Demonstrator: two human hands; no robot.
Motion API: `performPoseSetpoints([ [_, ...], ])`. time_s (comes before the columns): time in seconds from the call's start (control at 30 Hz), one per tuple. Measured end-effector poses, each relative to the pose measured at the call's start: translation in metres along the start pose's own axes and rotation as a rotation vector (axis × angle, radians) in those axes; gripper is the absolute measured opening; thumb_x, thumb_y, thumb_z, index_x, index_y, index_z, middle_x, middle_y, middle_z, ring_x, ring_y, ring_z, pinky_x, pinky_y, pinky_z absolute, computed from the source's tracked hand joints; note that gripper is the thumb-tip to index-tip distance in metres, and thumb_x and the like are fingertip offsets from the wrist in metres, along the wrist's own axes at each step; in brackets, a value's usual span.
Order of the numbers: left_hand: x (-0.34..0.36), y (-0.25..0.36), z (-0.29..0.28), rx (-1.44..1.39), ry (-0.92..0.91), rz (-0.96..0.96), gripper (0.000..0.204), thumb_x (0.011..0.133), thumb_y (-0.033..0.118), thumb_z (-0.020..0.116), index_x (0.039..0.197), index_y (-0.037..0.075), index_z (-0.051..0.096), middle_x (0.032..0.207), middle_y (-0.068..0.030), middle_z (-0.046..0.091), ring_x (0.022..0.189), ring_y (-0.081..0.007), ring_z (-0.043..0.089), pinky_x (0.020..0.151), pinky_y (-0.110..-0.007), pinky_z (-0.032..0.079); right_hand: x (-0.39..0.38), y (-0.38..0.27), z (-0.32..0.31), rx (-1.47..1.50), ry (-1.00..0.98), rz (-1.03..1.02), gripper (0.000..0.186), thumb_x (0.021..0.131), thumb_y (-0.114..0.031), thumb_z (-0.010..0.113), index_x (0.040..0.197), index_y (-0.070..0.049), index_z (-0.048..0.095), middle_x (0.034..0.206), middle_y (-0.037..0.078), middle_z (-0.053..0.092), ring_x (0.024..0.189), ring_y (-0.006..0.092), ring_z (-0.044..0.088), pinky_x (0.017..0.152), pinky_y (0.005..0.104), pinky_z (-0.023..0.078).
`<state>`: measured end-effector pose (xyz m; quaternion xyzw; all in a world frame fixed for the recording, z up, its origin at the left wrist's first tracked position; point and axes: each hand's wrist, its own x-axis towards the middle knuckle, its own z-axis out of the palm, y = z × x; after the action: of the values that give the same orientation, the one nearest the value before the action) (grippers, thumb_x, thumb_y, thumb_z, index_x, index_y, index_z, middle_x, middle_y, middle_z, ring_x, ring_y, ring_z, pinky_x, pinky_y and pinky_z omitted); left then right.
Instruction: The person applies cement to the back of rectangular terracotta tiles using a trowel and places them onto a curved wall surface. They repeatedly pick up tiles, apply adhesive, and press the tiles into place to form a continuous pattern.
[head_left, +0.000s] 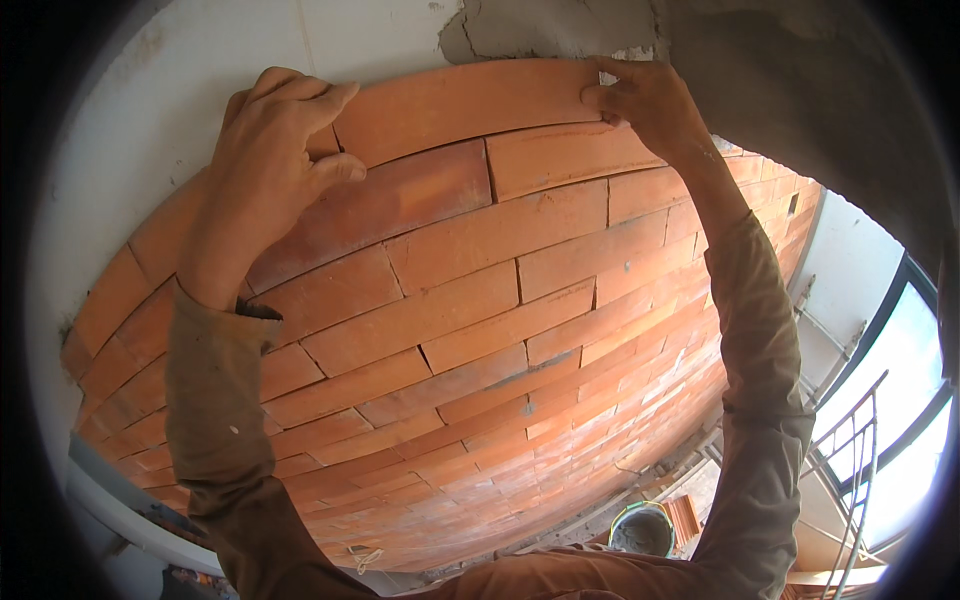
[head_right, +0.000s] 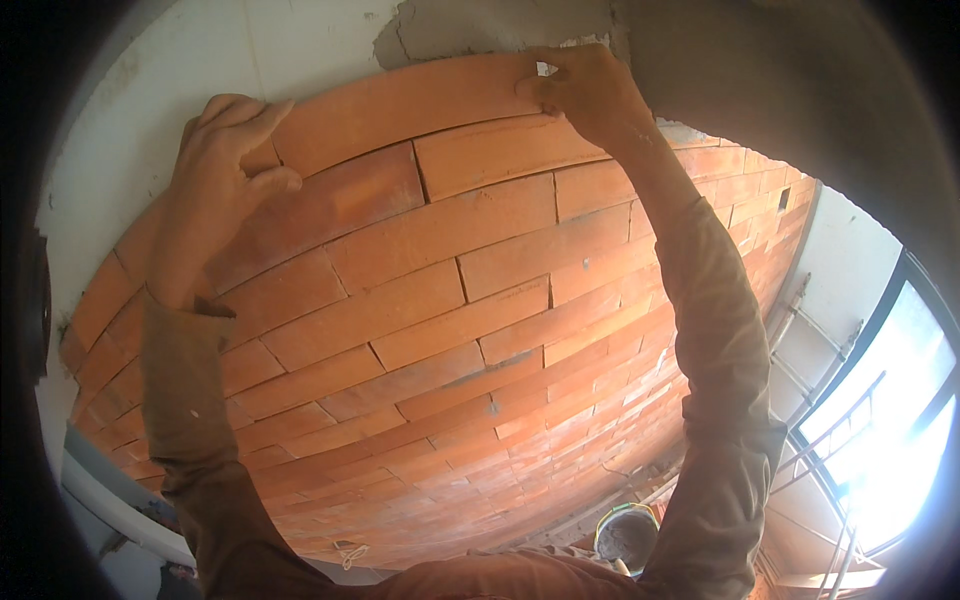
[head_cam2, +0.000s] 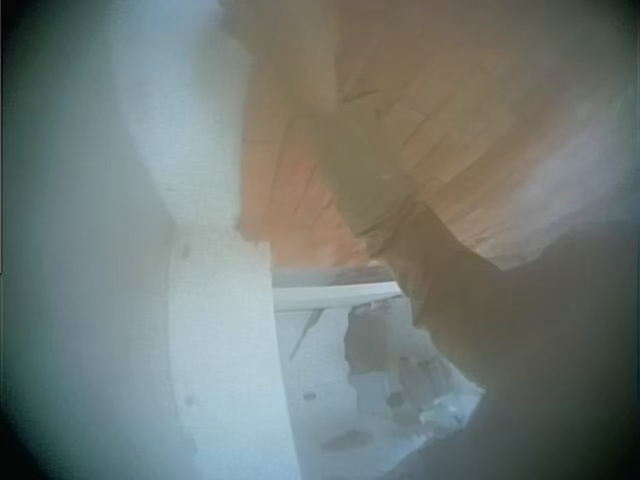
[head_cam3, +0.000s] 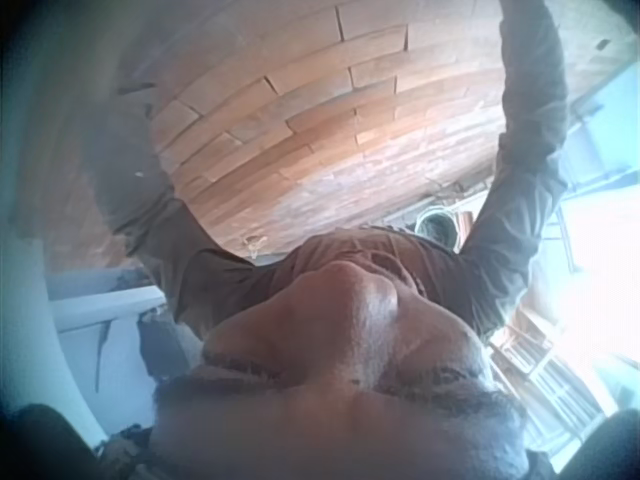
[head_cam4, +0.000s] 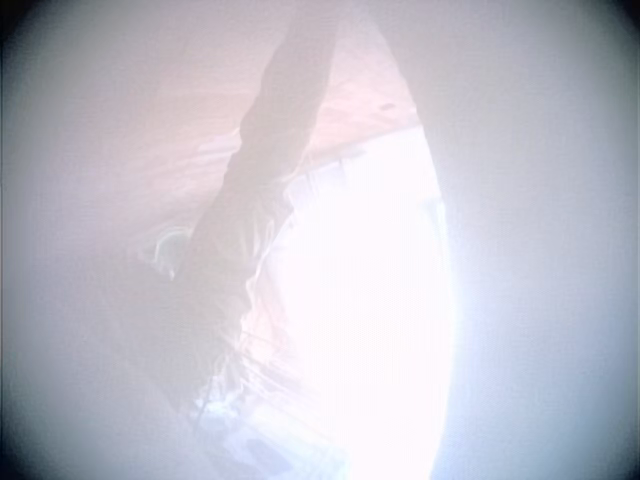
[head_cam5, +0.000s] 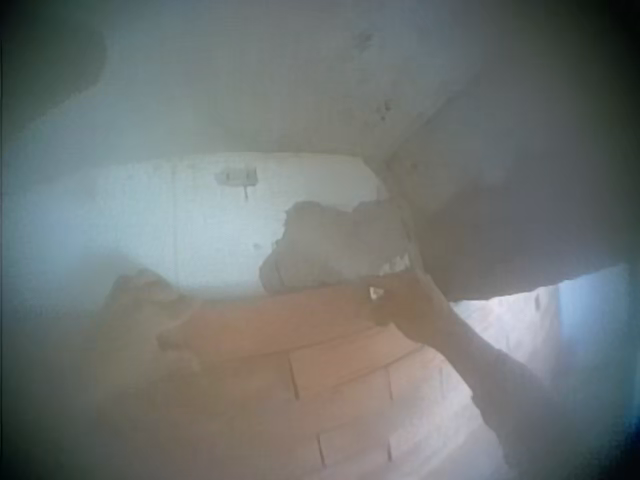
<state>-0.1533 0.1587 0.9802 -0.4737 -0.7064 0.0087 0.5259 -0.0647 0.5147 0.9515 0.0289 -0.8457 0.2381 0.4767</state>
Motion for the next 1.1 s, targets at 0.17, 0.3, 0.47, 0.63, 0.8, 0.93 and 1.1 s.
performPoseSetpoints([
  [0.17, 0.0, -0.001, 0.0, -0.051, 0.013, -0.006, 0.064, 0.067, 0.013, 0.083, 0.125, -0.004, 0.063, 0.114, -0.0128, 0.066, 0.11, -0.0305, 0.055, 0.099, -0.04, 0.042, -0.002, -0.006, 0.002, 0.0, 0.014, 0.013, 0.053, 0.083, -0.026, 0.069, 0.128, 0.002, 0.065, 0.062, 0.0, 0.057, 0.061, 0.0065, 0.052, 0.059, 0.0243, 0.044],
  [0.3, -0.002, 0.0, 0.003, -0.047, 0.018, -0.006, 0.064, 0.066, 0.011, 0.082, 0.125, -0.004, 0.063, 0.114, -0.013, 0.067, 0.11, -0.0309, 0.055, 0.098, -0.04, 0.043, -0.004, -0.002, 0.006, -0.111, 0.056, -0.045, 0.052, 0.084, -0.028, 0.068, 0.127, 0.001, 0.066, 0.061, -0.001, 0.056, 0.06, 0.0065, 0.05, 0.058, 0.025, 0.043],
  [0.47, -0.001, -0.001, 0.001, -0.098, 0.006, -0.015, 0.062, 0.069, 0.014, 0.081, 0.125, -0.004, 0.064, 0.11, -0.0113, 0.067, 0.11, -0.029, 0.055, 0.101, -0.04, 0.042, 0.0, -0.011, 0.002, -0.077, 0.004, 0.024, 0.049, 0.084, -0.031, 0.068, 0.122, 0.0, 0.069, 0.061, -0.002, 0.055, 0.059, 0.007, 0.047, 0.057, 0.0253, 0.042],
  [0.63, -0.002, -0.004, 0.0, -0.092, 0.008, 0.001, 0.062, 0.069, 0.013, 0.08, 0.126, -0.003, 0.063, 0.111, -0.0115, 0.067, 0.111, -0.0296, 0.055, 0.101, -0.04, 0.042, -0.006, -0.017, 0.006, -0.051, 0.06, 0.013, 0.051, 0.084, -0.032, 0.069, 0.122, 0.001, 0.069, 0.061, -0.002, 0.055, 0.058, 0.0064, 0.046, 0.056, 0.0249, 0.04],
  [0.8, -0.002, -0.003, 0.004, -0.086, 0.047, 0.014, 0.06, 0.07, 0.02, 0.083, 0.123, -0.002, 0.066, 0.102, -0.0082, 0.067, 0.109, -0.0258, 0.056, 0.101, -0.04, 0.042, -0.009, -0.018, 0.006, -0.084, 0.072, 0.006, 0.057, 0.084, -0.034, 0.07, 0.128, 0.002, 0.065, 0.06, -0.001, 0.057, 0.058, 0.006, 0.047, 0.056, 0.025, 0.041],
  [0.93, -0.002, -0.002, 0.002, -0.067, 0.042, -0.014, 0.059, 0.07, 0.021, 0.083, 0.123, 0.0, 0.067, 0.101, -0.0071, 0.068, 0.11, -0.025, 0.056, 0.101, -0.041, 0.042, -0.009, -0.025, 0.007, -0.11, 0.072, 0.031, 0.063, 0.084, -0.037, 0.072, 0.132, 0.003, 0.062, 0.061, 0.0, 0.059, 0.06, 0.0079, 0.049, 0.059, 0.0267, 0.043],
  [1.1, -0.007, 0.0, 0.004, -0.046, 0.051, -0.028, 0.057, 0.072, 0.023, 0.083, 0.123, 0.002, 0.067, 0.105, -0.006, 0.069, 0.114, -0.0243, 0.056, 0.104, -0.041, 0.041, -0.013, -0.02, 0.014, -0.155, 0.12, -0.01, 0.067, 0.085, -0.037, 0.071, 0.136, 0.003, 0.057, 0.073, 0.007, 0.067, 0.073, 0.0131, 0.063, 0.072, 0.0296, 0.049],
])
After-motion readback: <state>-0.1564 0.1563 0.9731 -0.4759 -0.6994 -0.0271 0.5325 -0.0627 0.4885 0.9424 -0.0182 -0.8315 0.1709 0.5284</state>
